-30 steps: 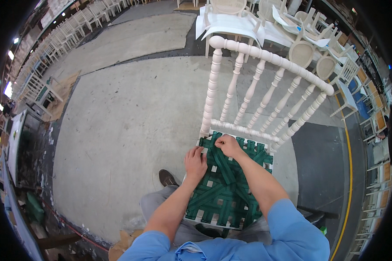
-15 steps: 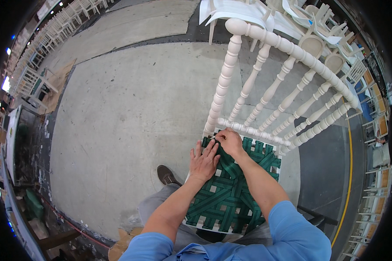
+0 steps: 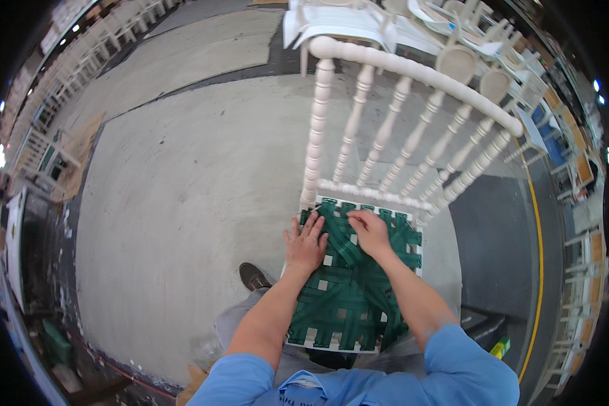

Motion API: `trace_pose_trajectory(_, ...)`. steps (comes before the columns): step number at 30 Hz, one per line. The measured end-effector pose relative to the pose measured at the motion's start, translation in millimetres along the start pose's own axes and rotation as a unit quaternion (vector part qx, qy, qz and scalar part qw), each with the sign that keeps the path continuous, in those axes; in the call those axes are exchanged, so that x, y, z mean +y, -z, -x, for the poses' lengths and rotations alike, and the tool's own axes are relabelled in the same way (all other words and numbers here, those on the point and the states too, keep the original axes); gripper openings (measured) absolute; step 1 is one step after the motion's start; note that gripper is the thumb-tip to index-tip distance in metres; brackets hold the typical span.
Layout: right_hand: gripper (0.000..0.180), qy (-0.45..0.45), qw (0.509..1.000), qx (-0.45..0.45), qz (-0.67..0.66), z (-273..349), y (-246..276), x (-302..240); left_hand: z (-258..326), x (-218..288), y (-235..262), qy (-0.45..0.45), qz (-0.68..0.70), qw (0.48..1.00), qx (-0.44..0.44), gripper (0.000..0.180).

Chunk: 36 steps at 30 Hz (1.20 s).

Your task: The person weaves green straps into the seat of a white wooden chair, using a staple gun to secure the straps in place. The person repeatedly threads the straps through the existing weave and staples them to the chair frame.

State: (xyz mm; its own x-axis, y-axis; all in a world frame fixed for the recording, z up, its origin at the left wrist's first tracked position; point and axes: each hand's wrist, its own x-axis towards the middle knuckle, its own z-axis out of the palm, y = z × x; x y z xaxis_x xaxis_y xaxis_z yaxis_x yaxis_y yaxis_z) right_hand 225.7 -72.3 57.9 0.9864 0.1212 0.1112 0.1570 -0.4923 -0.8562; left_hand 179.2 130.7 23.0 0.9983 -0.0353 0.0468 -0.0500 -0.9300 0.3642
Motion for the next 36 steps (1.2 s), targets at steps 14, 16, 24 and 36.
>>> trace_pose_trajectory(14,0.044,-0.547,0.639,0.42,0.34,512.8,322.6,9.3,8.2,55.2,-8.9,-0.025,-0.062,0.996,-0.059,0.053)
trace_pose_trajectory(16,0.056,-0.655,0.635,0.335,0.235,474.8,313.7,46.0,-20.1,10.8,8.1,-0.122,-0.034,0.989,0.076,0.05)
trace_pose_trajectory(24,0.047,-0.577,0.719,0.327,0.208,537.3,355.2,40.5,-20.2,46.7,5.7,-0.013,0.012,0.999,-0.036,0.054)
trace_pose_trajectory(36,0.051,-0.361,0.906,0.183,-0.124,240.7,324.2,-80.4,-7.5,10.6,4.6,0.012,-0.013,1.0,0.004,0.056)
